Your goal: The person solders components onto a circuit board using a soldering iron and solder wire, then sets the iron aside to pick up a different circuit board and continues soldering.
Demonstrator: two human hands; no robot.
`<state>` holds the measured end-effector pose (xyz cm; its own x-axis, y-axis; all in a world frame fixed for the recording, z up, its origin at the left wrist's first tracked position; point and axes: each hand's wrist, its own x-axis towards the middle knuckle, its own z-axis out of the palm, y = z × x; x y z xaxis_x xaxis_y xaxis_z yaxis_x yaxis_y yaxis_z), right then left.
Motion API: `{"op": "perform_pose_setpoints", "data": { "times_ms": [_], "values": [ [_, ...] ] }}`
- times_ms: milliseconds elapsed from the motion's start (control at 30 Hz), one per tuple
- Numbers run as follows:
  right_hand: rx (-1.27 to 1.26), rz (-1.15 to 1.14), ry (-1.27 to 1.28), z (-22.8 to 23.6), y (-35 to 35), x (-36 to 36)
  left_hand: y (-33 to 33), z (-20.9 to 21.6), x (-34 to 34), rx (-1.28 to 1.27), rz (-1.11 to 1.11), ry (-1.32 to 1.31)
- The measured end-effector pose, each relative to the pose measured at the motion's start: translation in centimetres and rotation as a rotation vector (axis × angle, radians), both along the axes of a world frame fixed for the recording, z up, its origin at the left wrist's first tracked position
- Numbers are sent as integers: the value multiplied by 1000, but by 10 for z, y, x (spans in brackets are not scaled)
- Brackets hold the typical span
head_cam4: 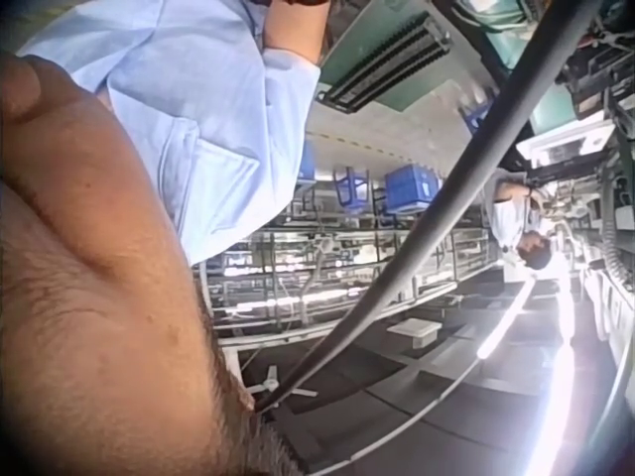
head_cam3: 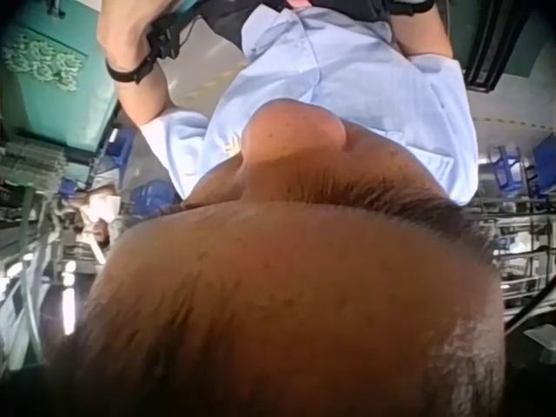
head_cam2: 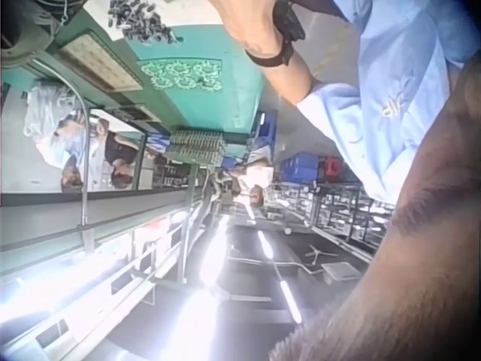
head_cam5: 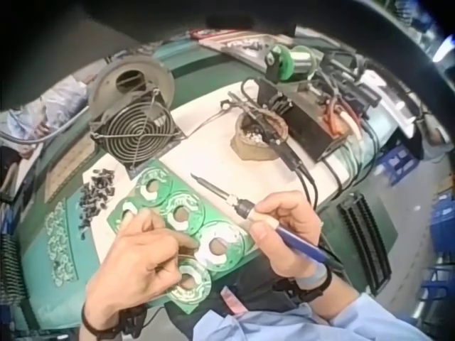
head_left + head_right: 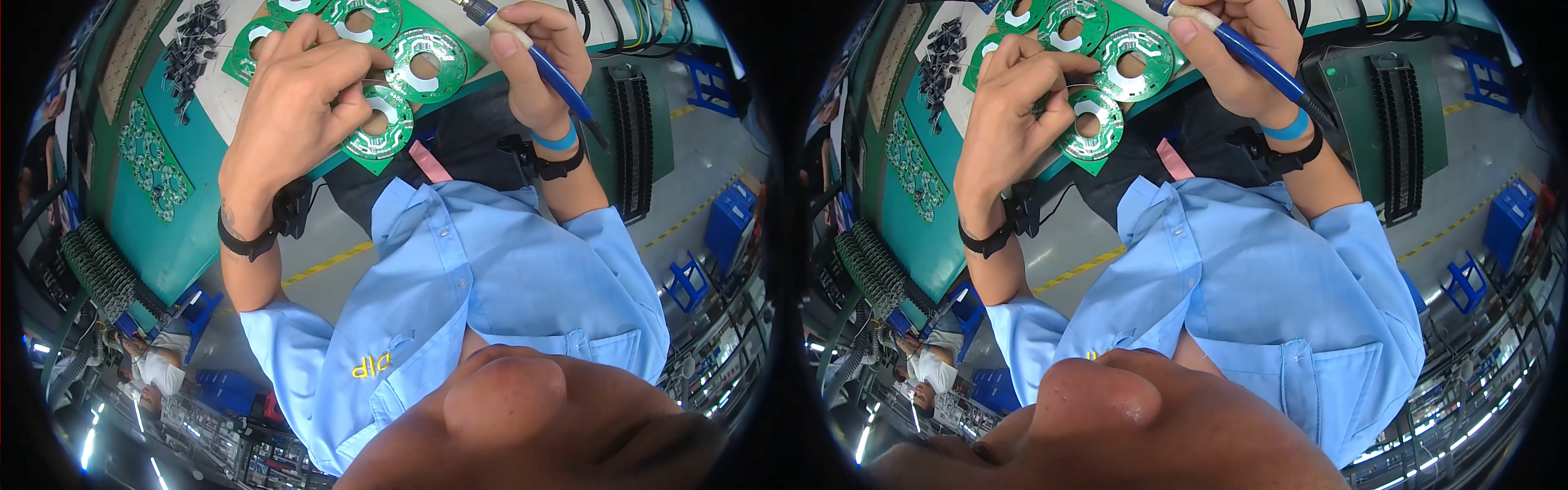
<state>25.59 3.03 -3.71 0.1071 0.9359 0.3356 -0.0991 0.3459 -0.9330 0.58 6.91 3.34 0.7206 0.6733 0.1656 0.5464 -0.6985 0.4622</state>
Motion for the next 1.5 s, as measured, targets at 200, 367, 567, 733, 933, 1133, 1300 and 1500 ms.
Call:
{"op": "perform_pose_setpoints", "data": {
  "times_ms": [200,367,567,733,933,1133,1300,1500],
  "values": [
    [-30,10,4,3,-1,0,-1,0,0,24,3,2],
    [-15,11,6,0,0,-1,-1,6,6,19,-1,36],
    [-8,17,-3,0,0,0,-4,7,6,23,15,43],
    [173,89,203,-28,19,-9,-6,7,7,18,31,40],
    [598,250,631,-58,41,-20,-6,4,5,19,26,38],
    [614,233,617,-59,42,-18,-7,5,6,25,35,30],
    [609,235,600,-57,41,-16,-6,4,5,38,14,30],
    [16,4,-71,-2,1,2,-5,3,5,17,3,-1]
  ]
}}
